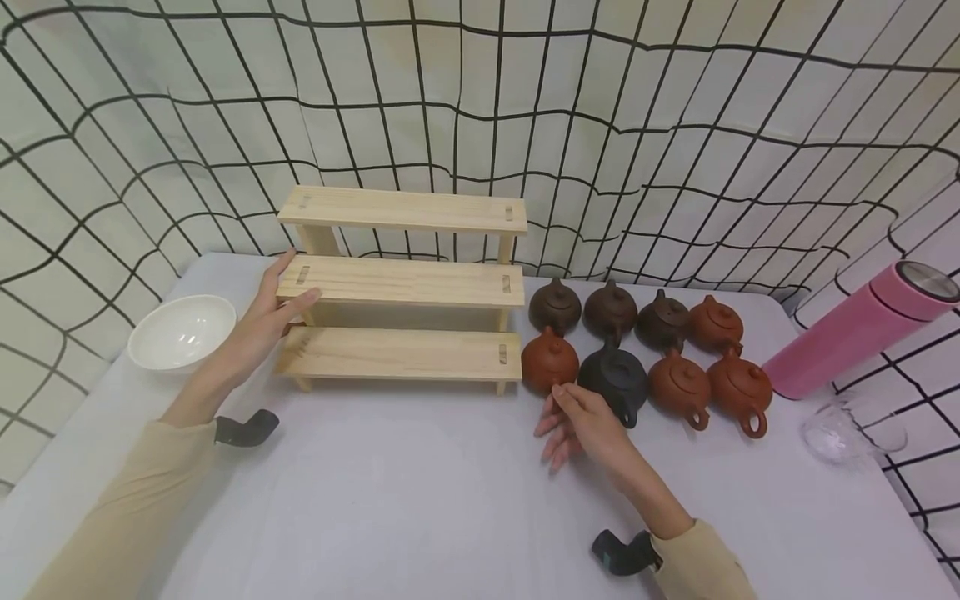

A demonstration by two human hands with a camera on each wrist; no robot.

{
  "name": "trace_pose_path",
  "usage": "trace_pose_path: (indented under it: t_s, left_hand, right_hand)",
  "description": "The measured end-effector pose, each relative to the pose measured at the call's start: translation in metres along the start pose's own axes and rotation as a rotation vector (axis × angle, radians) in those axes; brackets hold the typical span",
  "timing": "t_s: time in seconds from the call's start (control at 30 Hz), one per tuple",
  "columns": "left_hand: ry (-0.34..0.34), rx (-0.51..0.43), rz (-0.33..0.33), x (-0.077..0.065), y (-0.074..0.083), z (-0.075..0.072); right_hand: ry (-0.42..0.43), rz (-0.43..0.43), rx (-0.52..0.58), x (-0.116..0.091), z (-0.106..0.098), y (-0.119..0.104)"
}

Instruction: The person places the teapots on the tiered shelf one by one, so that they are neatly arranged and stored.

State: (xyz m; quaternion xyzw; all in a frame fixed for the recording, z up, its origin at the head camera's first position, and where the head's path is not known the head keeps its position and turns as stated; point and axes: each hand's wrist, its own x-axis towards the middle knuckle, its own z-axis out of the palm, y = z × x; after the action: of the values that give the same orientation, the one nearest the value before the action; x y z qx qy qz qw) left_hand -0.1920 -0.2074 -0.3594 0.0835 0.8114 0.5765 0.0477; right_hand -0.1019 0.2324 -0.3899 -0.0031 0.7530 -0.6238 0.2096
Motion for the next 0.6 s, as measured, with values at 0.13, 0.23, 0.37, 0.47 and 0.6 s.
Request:
trace_pose_path:
  t_s: [0.13, 0.23, 0.37, 0.47, 0.6]
  left_hand:
    - [0.001, 0.015, -0.008, -0.002, -0.002, 0.000]
    - [0.001, 0.028, -0.011, -0.003, -0.004, 0.000]
    - [-0.001, 0.032, -0.004, -0.002, -0.004, 0.001]
    - [-0.004, 0.037, 0.001, 0.000, -0.003, 0.001]
    - [-0.006, 0.037, 0.012, 0.001, 0.000, 0.000]
  right_hand:
    - [0.023, -0.007, 0.025, -0.003, 0.000, 0.002]
    - [0.027, -0.004, 0.035, -0.008, -0.002, 0.003]
    - [0.031, 0.002, 0.015, -0.020, -0.008, 0.000]
    - [0.029, -0.024, -0.026, -0.030, -0.014, -0.008]
    - [0.021, -0.112, -0.077, -0.041, -0.019, -0.026]
